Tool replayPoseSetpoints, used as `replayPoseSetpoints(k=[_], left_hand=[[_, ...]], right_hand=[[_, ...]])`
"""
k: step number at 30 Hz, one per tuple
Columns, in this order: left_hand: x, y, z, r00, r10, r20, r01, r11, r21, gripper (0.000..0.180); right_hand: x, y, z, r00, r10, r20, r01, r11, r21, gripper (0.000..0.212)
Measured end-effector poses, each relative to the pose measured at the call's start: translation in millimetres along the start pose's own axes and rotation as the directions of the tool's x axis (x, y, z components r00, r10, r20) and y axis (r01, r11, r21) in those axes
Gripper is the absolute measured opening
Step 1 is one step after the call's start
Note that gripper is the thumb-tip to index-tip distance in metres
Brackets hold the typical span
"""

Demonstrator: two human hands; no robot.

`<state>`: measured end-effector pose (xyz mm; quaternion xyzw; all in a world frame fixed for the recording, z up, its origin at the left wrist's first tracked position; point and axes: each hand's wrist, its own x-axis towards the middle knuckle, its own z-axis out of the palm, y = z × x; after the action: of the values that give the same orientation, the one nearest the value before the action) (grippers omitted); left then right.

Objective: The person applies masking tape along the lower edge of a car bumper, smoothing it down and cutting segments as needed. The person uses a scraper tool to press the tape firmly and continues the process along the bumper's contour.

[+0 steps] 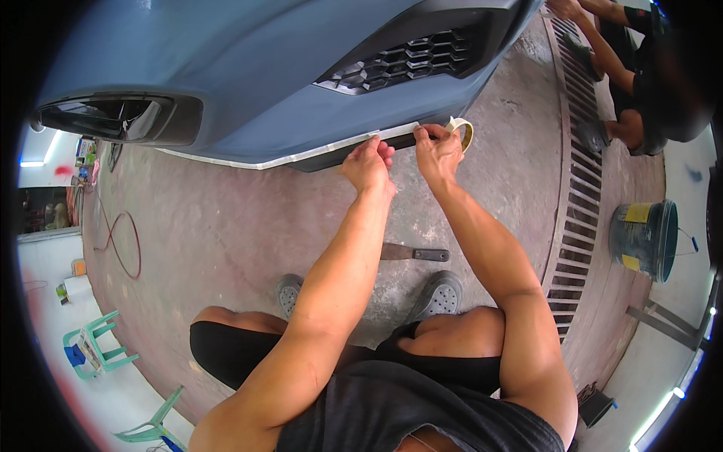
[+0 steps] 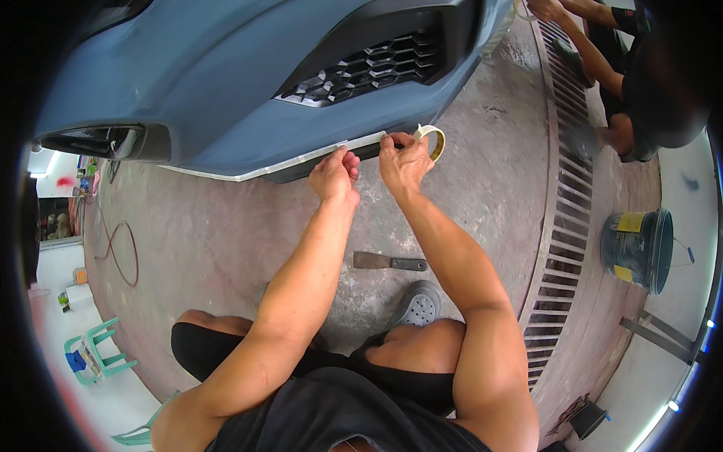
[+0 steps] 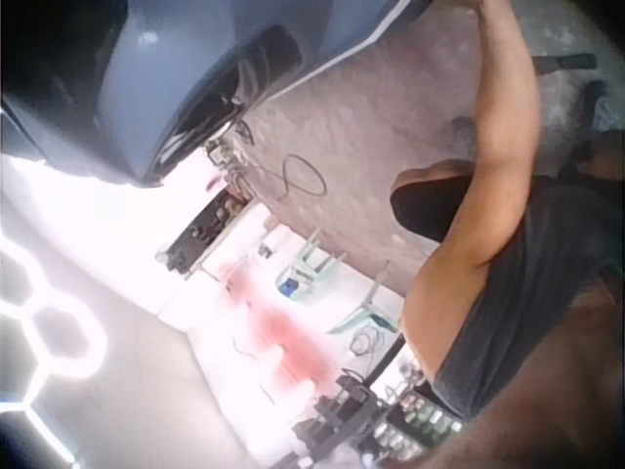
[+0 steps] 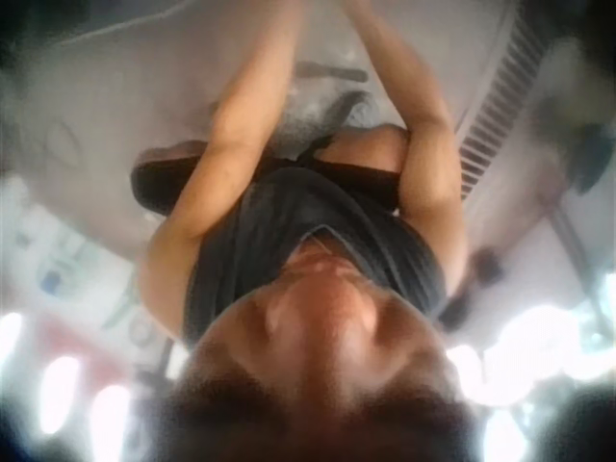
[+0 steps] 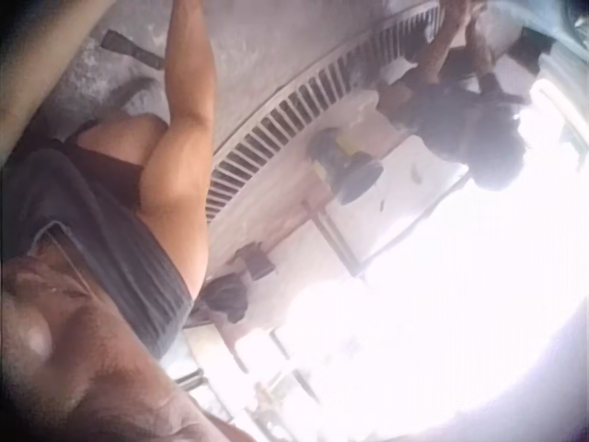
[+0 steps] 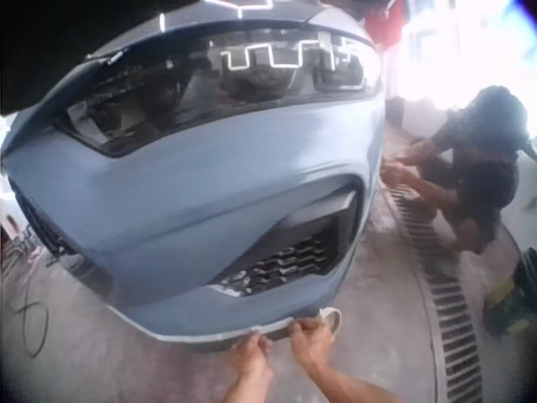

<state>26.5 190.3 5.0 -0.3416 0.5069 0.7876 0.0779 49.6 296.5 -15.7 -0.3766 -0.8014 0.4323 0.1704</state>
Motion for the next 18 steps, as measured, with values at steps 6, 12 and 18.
replayPoseSetpoints(k=[6,12,18], left_hand=[[7.2,5.4,-2.8,0.996,-0.088,0.018,0.089,0.996,-0.016,0.011],[7.3,2.1,-4.8,0.998,-0.029,0.048,0.024,0.995,0.092,0.013],[7.7,-3.0,-4.7,0.998,0.009,0.064,-0.015,0.996,0.092,0.016]], right_hand=[[5.4,-8.3,-5.7,0.992,0.057,0.110,-0.067,0.993,0.093,0.032],[8.9,-8.8,-9.7,0.988,0.079,0.135,-0.097,0.987,0.132,0.032],[13.0,6.8,2.8,0.996,0.057,0.062,-0.059,0.997,0.041,0.031]])
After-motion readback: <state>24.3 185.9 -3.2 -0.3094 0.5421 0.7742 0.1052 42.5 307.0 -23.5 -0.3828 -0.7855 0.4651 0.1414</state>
